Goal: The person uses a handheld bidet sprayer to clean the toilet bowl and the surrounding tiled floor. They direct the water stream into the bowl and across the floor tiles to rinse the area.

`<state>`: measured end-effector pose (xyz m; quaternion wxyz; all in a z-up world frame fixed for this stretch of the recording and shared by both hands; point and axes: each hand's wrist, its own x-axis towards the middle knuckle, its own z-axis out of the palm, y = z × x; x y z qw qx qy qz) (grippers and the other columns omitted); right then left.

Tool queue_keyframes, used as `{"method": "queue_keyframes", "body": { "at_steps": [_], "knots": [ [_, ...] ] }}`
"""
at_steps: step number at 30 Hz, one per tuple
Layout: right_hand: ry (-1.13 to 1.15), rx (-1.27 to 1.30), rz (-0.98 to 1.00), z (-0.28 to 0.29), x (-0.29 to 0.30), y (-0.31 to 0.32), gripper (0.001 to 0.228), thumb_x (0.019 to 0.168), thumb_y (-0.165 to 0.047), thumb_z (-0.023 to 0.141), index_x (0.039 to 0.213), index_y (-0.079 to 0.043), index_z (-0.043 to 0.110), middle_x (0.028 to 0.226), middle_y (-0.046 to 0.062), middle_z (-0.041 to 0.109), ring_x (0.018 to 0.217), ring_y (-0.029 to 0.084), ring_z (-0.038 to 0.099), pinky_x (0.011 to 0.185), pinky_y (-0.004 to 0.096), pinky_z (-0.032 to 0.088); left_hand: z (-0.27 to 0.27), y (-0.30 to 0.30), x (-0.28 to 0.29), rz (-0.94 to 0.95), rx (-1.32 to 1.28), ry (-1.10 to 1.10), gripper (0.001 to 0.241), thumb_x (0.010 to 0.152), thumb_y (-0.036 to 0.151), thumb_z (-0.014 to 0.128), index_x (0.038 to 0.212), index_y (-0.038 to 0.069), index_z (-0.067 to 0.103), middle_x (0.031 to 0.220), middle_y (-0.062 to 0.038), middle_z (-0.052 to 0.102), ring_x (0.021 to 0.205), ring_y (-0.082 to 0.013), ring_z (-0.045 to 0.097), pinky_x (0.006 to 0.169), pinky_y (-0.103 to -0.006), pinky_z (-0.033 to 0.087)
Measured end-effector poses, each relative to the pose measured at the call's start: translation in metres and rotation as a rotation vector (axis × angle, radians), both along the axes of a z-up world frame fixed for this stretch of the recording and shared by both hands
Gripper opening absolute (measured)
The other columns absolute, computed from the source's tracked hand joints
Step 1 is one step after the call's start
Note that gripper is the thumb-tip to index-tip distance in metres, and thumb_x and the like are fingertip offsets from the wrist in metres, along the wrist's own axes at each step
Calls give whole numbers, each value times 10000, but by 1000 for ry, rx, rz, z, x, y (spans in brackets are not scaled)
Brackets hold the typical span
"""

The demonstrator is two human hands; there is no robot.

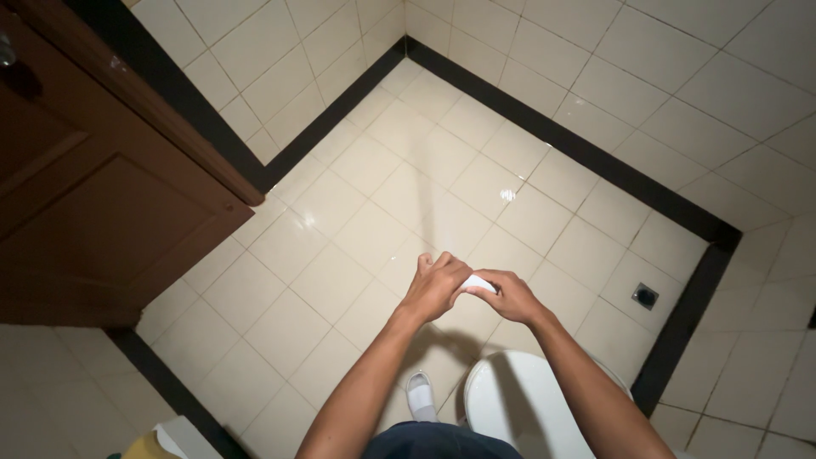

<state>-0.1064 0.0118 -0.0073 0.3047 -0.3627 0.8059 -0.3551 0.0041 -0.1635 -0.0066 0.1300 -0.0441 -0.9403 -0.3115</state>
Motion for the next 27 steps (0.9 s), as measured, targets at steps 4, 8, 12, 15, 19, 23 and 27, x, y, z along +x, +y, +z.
{"method": "queue_keyframes", "body": {
  "at_steps": [4,8,12,15,19,23,27],
  "knots": [
    [24,-61,6,-10,-3,9,245,930,-285,717,1122,-146,781,920,71,765,678,179,536,643,338,475,11,5,1,-17,8,-63,119,904,172,715,1019,144,700,990,20,698,1037,-207,582,874,-492,355],
    [14,-118,7,-14,-6,16,252,922,-281,727,1127,-142,775,949,54,776,697,153,565,652,322,490,13,12,2,-12,-22,-22,130,892,164,721,1016,134,698,994,12,700,1035,-215,583,881,-503,353],
    [47,-38,17,-6,-5,21,255,917,-282,737,1132,-156,789,911,76,769,672,178,540,638,338,478,13,20,5,6,-19,6,136,882,162,730,1009,128,694,996,2,699,1030,-227,582,882,-511,358],
    [38,-32,21,8,1,25,254,907,-282,735,1127,-170,793,932,60,775,661,179,540,626,337,479,13,27,9,21,-33,-12,111,896,159,726,999,135,694,984,9,700,1028,-226,583,913,-510,371],
    [73,-116,64,-3,-2,35,261,904,-278,739,1131,-158,782,929,61,771,658,160,562,619,326,485,16,38,14,39,-57,5,128,878,162,739,995,133,694,989,-1,697,1038,-234,584,904,-524,371],
    [60,-91,82,3,2,44,254,907,-278,741,1125,-155,785,915,62,775,650,167,553,612,331,479,18,50,22,64,-70,25,156,868,140,737,1018,132,694,1011,0,694,1041,-233,581,895,-517,373],
    [62,-65,84,9,9,52,270,894,-274,749,1134,-154,781,918,60,776,641,176,539,606,336,475,21,61,32,90,-76,46,158,856,117,737,1006,132,692,999,1,692,1033,-232,582,894,-510,368]
  ]
}}
